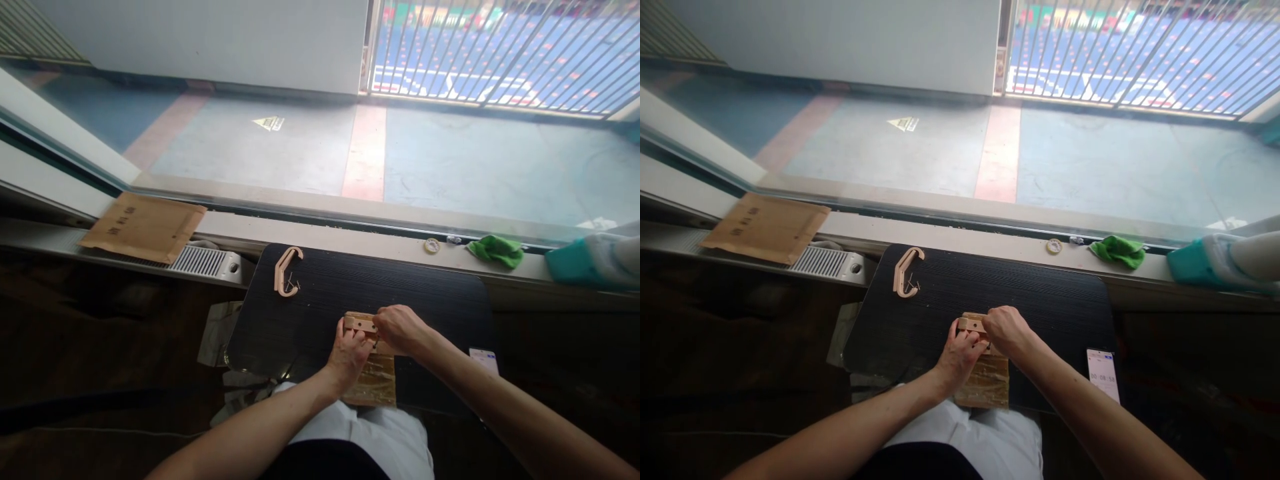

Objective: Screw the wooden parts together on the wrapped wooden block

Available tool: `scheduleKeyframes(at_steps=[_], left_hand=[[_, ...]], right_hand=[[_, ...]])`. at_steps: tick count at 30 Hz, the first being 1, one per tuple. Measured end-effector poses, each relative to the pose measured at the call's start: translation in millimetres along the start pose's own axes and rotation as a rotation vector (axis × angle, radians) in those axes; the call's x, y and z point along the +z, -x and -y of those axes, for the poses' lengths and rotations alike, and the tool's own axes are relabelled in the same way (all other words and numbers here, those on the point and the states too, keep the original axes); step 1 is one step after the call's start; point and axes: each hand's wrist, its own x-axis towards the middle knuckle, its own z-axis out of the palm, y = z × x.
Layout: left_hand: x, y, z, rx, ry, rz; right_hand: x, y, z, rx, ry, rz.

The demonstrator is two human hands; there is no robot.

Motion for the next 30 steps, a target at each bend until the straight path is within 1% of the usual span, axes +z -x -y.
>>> scheduleKeyframes(at_steps=[7, 15, 20, 27, 30], left_hand=[[4.3, -0.4, -1.0, -0.022, -0.019, -0.070], [4.3, -5.5, -1.9, -0.036, -0.007, -0.077], [1.4, -7.8, -4.1, -0.044, 0.016, -0.066], [-3.1, -7.1, -9.5, -0.041, 0.023, -0.024], [-2.1, -7.0, -12.0, -0.076, 0.030, -0.016]], right_hand=[[5.7, -8.5, -4.4, 0.002, 0.011, 0.049], [2.0, -13.3, -8.1, -0.043, 0.039, 0.053], [-1.1, -12.5, -5.1, -0.031, 0.070, 0.068], [7.2, -1.1, -2.0, -0.046, 0.079, 0.030], [8.3, 2.7, -3.9, -0.069, 0.094, 0.009]])
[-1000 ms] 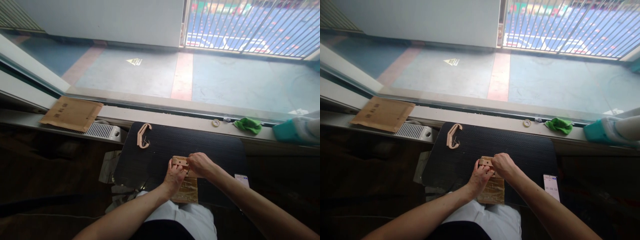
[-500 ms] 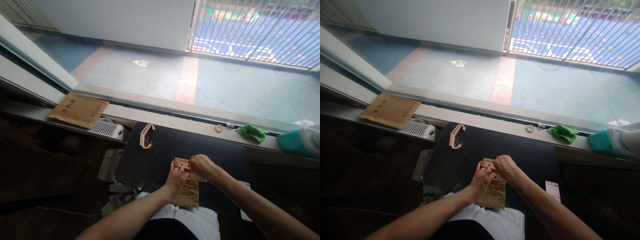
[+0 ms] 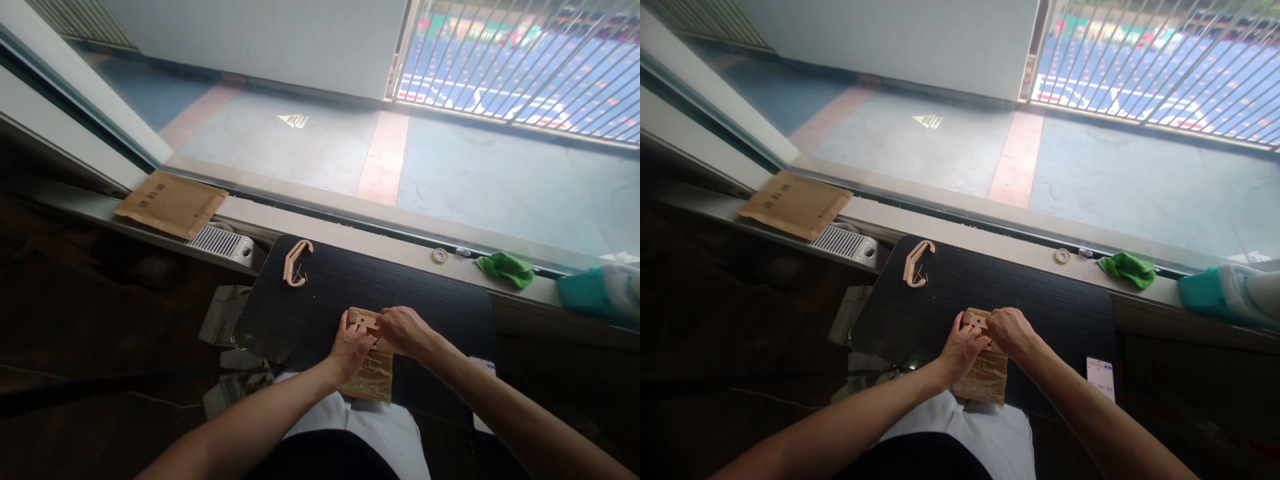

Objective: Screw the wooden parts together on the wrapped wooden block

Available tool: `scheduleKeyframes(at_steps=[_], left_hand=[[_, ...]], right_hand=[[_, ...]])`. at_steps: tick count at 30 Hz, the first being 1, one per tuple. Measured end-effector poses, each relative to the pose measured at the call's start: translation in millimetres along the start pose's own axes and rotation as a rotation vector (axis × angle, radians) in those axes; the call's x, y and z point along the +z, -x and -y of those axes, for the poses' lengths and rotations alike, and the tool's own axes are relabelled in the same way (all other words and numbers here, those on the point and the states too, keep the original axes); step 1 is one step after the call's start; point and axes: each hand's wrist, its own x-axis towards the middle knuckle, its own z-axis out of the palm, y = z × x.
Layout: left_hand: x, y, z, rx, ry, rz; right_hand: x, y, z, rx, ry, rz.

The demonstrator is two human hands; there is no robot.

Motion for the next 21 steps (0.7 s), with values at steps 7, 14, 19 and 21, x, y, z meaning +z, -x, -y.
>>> scheduleKeyframes(at_steps=[7, 14, 19, 21], left_hand=[[4.5, 2.9, -1.9, -0.025, 0.008, -0.027], [6.3, 4.6, -5.8, -0.034, -0.033, -0.048], [7.4, 4.1, -6.0, -0.027, -0.064, -0.049], [6.9, 3.6, -5.2, -0.013, -0.065, -0.047]], right_hand=[[-2.5, 7.3, -4.8, -0.061, 0.025, 0.006], [-1.6, 10.9, -6.4, -0.128, 0.043, -0.021], [1.4, 12.0, -9.6, -0.155, 0.053, -0.050], [3.2, 10.8, -11.9, -0.175, 0.058, -0.070]])
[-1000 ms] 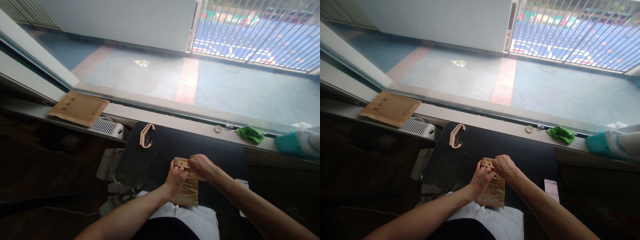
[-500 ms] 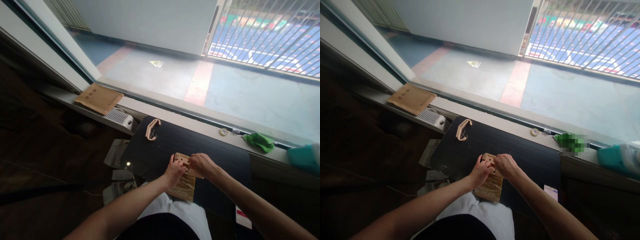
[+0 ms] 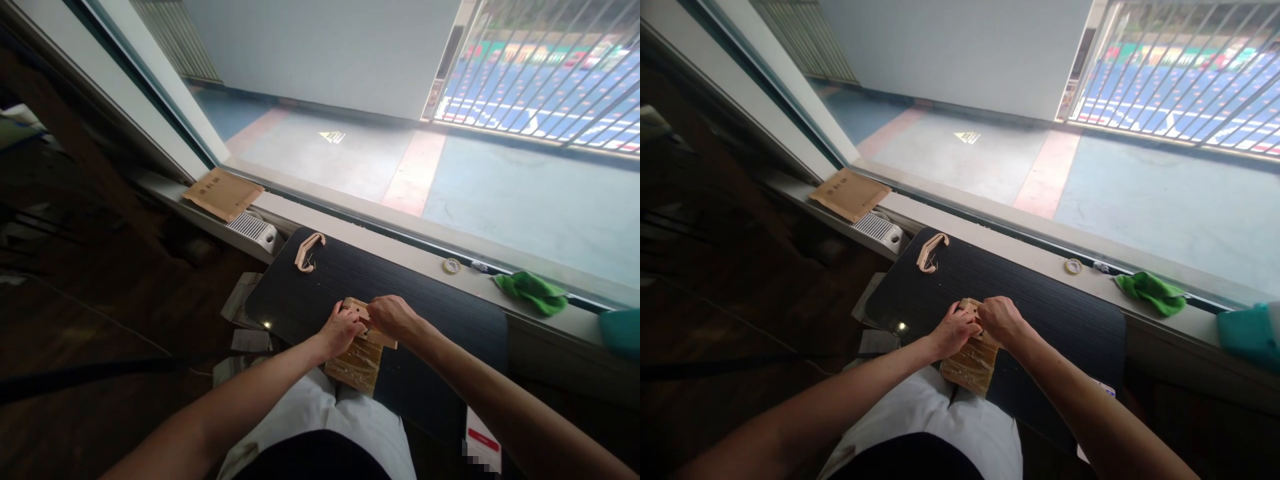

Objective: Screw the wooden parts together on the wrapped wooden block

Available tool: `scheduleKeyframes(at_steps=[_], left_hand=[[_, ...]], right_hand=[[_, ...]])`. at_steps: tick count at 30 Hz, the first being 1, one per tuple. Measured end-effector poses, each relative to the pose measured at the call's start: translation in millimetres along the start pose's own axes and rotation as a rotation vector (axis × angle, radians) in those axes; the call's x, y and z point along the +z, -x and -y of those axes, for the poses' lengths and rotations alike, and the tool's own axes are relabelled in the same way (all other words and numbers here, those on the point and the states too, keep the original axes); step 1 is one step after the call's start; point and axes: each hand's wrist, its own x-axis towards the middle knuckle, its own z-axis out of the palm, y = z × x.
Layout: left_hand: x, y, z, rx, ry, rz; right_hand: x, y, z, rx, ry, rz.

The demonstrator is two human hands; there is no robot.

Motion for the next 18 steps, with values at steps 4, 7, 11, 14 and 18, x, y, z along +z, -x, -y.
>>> scheduleKeyframes(at_steps=[4, 7, 11, 14, 18], left_hand=[[0.1, -1.0, 1.7, 0.017, 0.007, -0.006], [1.6, 0.0, 2.4, 0.024, 0.018, -0.005], [2.8, 7.9, 4.5, 0.024, 0.025, 0.007], [2.5, 16.2, 7.4, 0.007, 0.033, 0.005], [4.4, 20.6, 8.9, 0.038, 0.058, 0.011]], right_hand=[[1.2, -5.0, -3.0, -0.023, 0.021, -0.009], [-2.3, -9.0, -2.2, -0.025, 0.032, 0.018], [-7.2, -10.9, 1.8, -0.051, 0.017, 0.048], [-7.7, -11.6, 6.0, -0.068, 0.003, 0.046], [-6.3, -14.0, 10.8, -0.064, 0.003, 0.063]])
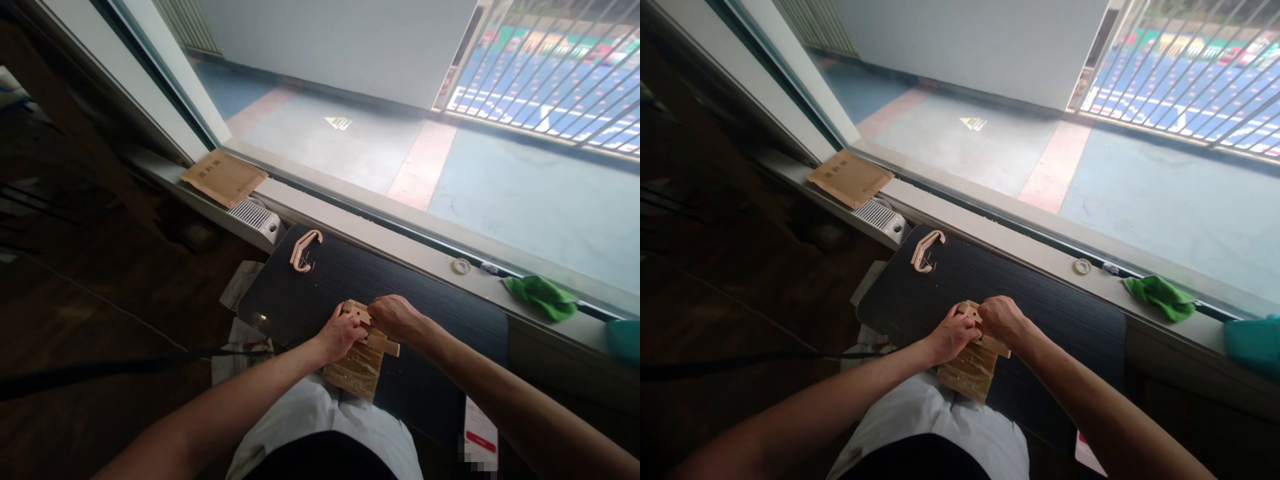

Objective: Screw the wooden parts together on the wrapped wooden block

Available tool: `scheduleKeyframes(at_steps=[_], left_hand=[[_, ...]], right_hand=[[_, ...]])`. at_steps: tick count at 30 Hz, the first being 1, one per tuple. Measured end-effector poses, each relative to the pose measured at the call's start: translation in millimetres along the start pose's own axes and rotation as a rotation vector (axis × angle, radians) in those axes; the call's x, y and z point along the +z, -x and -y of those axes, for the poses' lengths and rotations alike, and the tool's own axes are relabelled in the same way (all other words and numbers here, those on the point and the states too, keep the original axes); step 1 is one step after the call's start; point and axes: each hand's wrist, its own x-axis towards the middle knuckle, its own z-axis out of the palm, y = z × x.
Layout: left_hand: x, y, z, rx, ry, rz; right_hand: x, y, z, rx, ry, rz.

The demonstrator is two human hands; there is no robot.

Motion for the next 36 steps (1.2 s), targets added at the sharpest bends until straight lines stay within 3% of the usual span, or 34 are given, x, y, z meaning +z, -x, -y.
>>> scheduleKeyframes(at_steps=[21, 36], left_hand=[[-5.9, -3.4, -6.2, -0.024, -0.030, 0.008], [-12.3, -5.9, -10.7, -0.013, -0.059, 0.014]], right_hand=[[-2.3, -6.3, -8.3, -0.090, 0.039, 0.056], [3.7, 1.6, -6.2, -0.079, 0.057, 0.004]])
